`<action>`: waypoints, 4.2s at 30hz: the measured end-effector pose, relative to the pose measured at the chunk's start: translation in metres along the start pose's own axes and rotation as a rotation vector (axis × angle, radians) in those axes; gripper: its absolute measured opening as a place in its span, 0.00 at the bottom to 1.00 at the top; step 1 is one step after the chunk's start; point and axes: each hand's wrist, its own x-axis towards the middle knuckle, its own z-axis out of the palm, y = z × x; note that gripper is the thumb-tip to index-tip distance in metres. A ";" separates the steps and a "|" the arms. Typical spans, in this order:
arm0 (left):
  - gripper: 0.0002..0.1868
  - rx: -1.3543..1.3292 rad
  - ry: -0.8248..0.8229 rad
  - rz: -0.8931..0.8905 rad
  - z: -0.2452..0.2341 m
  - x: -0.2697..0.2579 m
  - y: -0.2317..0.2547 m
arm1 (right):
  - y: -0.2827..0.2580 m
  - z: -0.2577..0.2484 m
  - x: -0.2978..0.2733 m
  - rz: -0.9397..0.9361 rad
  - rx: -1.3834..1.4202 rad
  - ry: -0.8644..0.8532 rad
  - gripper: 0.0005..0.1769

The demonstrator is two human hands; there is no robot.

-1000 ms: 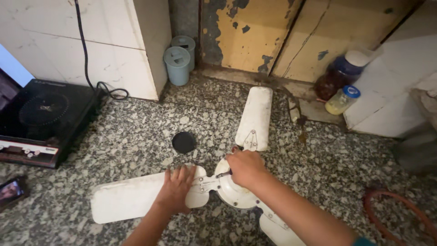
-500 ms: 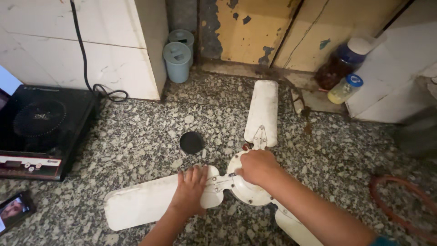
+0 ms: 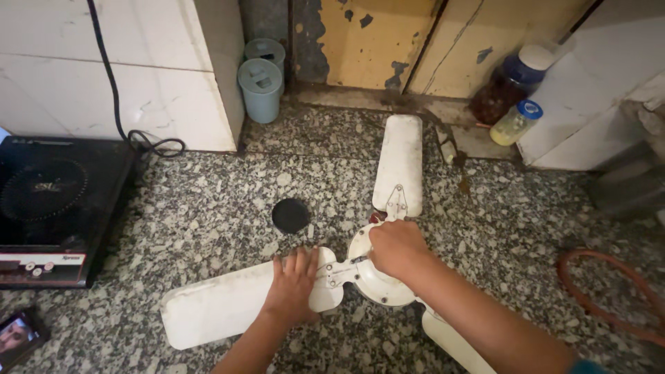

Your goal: The person uses a screwdriver to loosen and remove screws from the central hub of a white electric fan lying on the floor. They detach one fan blade and set it aside, then continue unscrewing the hub while the remaining blades stay attached.

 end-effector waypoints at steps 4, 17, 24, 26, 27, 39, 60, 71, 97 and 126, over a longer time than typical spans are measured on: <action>0.80 0.004 0.001 0.013 0.000 0.003 -0.003 | -0.002 -0.004 -0.003 -0.007 0.056 -0.001 0.17; 0.79 -0.056 -0.058 0.026 -0.018 0.005 -0.003 | 0.000 0.001 -0.005 0.049 0.054 -0.016 0.17; 0.32 -0.437 0.288 0.181 -0.003 0.036 0.027 | 0.005 0.000 -0.006 -0.022 0.053 0.064 0.16; 0.26 -0.470 0.354 0.175 0.004 0.049 0.032 | 0.004 -0.002 -0.007 0.031 0.060 -0.003 0.16; 0.23 -0.485 0.388 0.171 0.007 0.055 0.032 | 0.003 -0.003 -0.007 0.057 0.063 -0.035 0.19; 0.09 -0.441 0.506 0.195 0.020 0.077 0.040 | 0.004 -0.006 -0.014 0.006 0.044 -0.041 0.12; 0.02 -0.432 0.515 0.183 0.016 0.076 0.040 | 0.005 -0.008 -0.016 -0.015 0.056 -0.073 0.14; 0.08 -0.451 0.623 0.154 0.004 0.076 0.036 | 0.013 -0.028 -0.030 0.029 0.163 0.015 0.20; 0.70 -0.283 -0.005 0.031 -0.029 0.019 -0.001 | 0.026 -0.003 -0.064 0.261 0.415 -0.144 0.14; 0.71 -0.209 0.015 0.028 -0.010 0.008 0.002 | -0.005 -0.010 -0.063 0.146 0.253 -0.136 0.07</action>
